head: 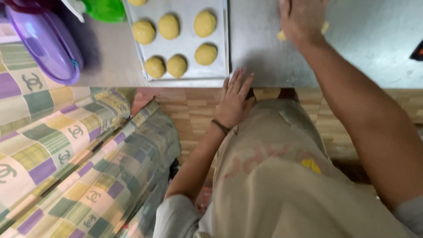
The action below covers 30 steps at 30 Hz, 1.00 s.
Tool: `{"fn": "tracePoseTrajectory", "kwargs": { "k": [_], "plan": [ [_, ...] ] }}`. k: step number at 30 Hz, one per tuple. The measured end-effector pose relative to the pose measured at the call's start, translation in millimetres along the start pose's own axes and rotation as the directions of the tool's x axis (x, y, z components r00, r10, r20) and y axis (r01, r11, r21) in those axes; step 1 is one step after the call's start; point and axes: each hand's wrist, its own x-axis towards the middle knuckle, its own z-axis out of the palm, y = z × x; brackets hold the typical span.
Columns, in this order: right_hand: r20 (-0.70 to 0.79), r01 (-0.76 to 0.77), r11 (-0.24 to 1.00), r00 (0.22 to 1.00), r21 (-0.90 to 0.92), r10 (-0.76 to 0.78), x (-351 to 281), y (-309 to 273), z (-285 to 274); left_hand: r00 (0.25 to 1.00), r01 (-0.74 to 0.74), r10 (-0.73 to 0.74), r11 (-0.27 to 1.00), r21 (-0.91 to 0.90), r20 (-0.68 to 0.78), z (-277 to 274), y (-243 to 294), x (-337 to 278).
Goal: The person repeatedly takes dough balls from a tray, rolls them into logs on a metal countertop, uses a utility knife to split them lengthwise, and places the shaped pieces back on the tray. The process is repeated for multiple dough balls throughout the clip.
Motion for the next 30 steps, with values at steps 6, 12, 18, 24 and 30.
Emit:
{"fn": "tracePoseTrajectory", "kwargs": {
  "k": [6,12,18,24,30],
  "plan": [
    [0.091,0.009,0.994,0.996,-0.105,0.001,-171.4,-51.6,-6.4,0.991,0.128,-0.133,0.974,-0.188,-0.012,-24.9,-42.2,-56.4],
    [0.138,0.000,0.998,0.990,-0.056,0.008,-11.2,-33.3,-11.6,0.996,0.076,-0.053,0.934,-0.350,0.074,-31.3,-14.4,-26.7],
    [-0.048,-0.036,0.996,0.998,-0.082,0.032,-66.5,-54.3,-29.7,0.987,-0.049,-0.012,0.926,-0.375,-0.160,-72.7,-5.5,-18.3],
    [0.104,0.019,0.990,0.995,-0.138,-0.004,-134.3,-51.5,-18.1,0.984,0.149,-0.176,0.841,-0.520,-0.003,-33.9,-14.3,-19.9],
    [0.097,-0.154,0.988,0.984,0.009,0.152,43.8,-23.8,-9.0,0.990,-0.006,-0.049,0.917,-0.398,-0.129,46.9,-28.7,124.0]
  ]
}}
